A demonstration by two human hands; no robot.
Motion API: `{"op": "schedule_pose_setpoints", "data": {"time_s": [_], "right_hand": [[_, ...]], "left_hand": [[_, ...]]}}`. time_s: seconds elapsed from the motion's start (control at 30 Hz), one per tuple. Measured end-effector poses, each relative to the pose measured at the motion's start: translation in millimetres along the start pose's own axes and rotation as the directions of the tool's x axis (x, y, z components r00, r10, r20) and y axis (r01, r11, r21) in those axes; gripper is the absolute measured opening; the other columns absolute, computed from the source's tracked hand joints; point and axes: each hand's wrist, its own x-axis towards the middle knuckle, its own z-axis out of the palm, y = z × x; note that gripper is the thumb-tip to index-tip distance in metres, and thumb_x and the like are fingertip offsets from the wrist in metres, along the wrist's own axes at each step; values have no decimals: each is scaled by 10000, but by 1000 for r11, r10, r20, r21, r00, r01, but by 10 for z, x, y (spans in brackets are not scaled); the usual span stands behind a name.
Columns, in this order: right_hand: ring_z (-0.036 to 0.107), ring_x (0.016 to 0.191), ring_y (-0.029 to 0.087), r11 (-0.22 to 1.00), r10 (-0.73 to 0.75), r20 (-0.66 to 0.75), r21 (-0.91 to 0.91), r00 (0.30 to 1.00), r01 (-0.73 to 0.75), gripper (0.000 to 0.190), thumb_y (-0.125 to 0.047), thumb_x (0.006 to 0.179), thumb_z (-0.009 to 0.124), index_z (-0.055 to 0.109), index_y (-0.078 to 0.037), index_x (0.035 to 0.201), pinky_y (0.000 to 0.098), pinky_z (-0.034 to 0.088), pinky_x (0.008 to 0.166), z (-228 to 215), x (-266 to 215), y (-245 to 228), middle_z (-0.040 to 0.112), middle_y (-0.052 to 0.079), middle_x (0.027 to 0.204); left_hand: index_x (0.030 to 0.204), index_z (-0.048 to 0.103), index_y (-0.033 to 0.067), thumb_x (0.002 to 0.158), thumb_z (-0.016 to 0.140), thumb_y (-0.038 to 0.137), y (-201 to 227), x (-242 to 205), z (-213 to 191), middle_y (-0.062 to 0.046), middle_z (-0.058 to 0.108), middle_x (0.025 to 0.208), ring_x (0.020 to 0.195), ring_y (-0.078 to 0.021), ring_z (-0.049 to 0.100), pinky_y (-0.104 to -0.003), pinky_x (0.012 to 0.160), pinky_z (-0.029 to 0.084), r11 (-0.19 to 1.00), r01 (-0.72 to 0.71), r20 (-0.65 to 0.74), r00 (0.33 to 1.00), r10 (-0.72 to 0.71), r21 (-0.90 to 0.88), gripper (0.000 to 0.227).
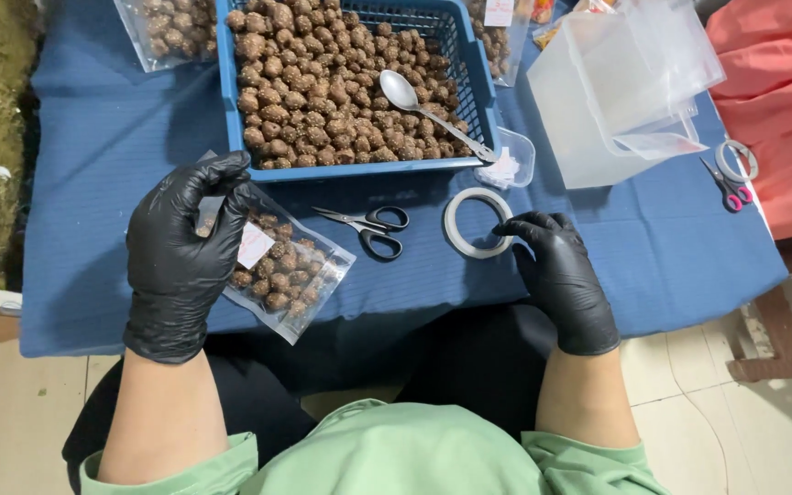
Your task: The person scoops small brown round food items from a blue basket into clear plastic bags using a metal spoon, then seals the bags and applies a label. The process is repeated for multiple bags on a blue-covered table.
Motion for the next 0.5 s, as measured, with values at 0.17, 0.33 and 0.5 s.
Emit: {"op": "schedule_pose_setpoints", "data": {"time_s": [0.17,0.33,0.5], "right_hand": [[607,1180,429,984,11,57,-176,998,0,258,-119,841,773,777,-240,1069,543,536,940,195,13,177,675,133,1195],[594,1135,446,994,-70,29,85,997,67,160,-139,877,764,754,-157,1036,549,513,943,44,-29,-50,655,163,1173],[652,1085,362,744,-128,46,664,991,66,113,-114,917,751,750,-57,1014,509,489,987,26,-4,-324,705,169,1034]], "left_hand": [[1326,694,-18,1114,694,30,7,-1,20,-223,704,1093,1124,-472,678,-647,957,549,1000,-6,13,1000,6,14,218],[1262,721,1,1068,722,27,38,-33,137,-202,727,1079,1069,-438,707,-535,940,560,999,-10,-5,1000,10,-41,196],[1287,731,96,901,830,153,236,-73,415,-130,739,1120,1072,-366,718,-482,942,570,989,-117,77,989,125,-93,402]]}}
